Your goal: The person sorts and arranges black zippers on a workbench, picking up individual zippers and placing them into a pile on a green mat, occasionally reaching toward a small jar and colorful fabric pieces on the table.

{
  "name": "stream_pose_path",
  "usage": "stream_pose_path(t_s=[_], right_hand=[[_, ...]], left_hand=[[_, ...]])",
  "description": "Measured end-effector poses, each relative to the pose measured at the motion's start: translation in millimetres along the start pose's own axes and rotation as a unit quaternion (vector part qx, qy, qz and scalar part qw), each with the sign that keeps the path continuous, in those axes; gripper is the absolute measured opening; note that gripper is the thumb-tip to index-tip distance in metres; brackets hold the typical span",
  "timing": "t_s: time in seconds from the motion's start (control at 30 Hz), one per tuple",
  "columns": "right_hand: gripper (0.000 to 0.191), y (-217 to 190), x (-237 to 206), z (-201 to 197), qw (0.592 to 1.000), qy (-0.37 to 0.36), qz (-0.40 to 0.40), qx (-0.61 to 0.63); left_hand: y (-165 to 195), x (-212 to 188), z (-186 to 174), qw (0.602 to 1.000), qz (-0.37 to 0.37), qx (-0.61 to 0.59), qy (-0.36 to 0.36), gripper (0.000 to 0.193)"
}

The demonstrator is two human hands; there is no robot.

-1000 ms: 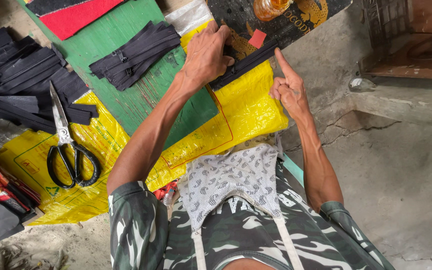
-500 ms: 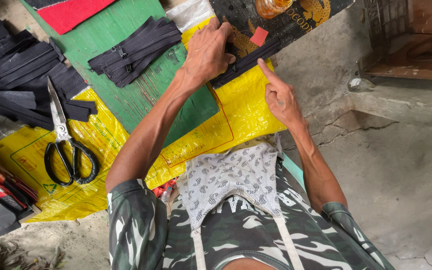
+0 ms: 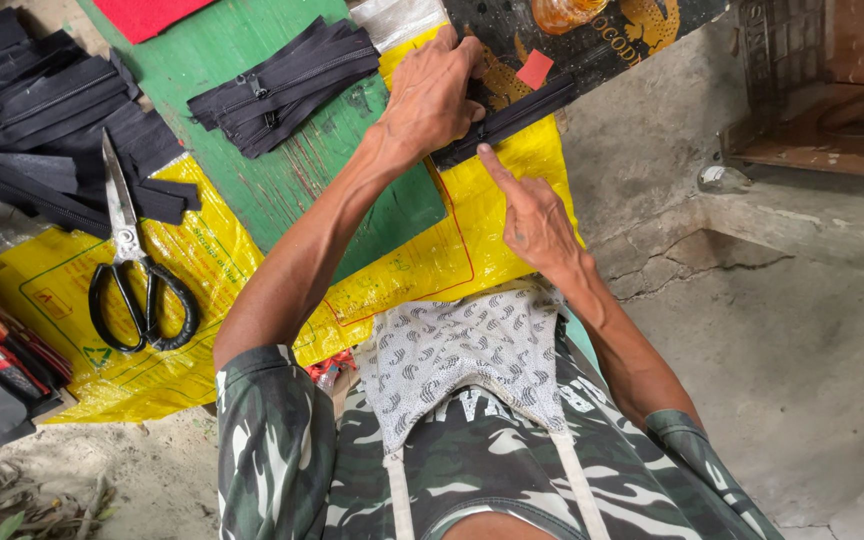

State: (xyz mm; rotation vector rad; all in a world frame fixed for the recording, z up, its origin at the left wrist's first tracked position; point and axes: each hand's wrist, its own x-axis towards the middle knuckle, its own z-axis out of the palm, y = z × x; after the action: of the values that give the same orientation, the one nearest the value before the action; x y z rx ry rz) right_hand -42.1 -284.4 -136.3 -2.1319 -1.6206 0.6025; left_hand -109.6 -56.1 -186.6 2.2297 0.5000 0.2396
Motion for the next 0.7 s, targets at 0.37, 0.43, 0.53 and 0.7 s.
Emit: stream_pose_path(t_s=[0.37, 0.43, 0.53, 0.7], right_hand=[[0.092, -34, 21, -11, 0.992, -0.032, -0.052, -0.107], [0.093, -38, 24, -15, 0.993, -0.033, -0.046, -0.103], [0.092, -45, 26, -19, 0.995, -0.033, -0.025, -0.094], [0.086, -50, 35, -38, 0.991, 0.059, -0.081, -0.088]], left_hand=[[6, 5, -36, 0.998, 0.027, 0.033, -0.042, 0.058], [6, 8, -42, 0.998, 0.046, 0.027, -0.039, 0.060], [8, 12, -50, 0.997, 0.057, 0.031, -0.042, 0.062], [18, 16, -62, 0.995, 0.071, 0.053, -0.036, 0.069]])
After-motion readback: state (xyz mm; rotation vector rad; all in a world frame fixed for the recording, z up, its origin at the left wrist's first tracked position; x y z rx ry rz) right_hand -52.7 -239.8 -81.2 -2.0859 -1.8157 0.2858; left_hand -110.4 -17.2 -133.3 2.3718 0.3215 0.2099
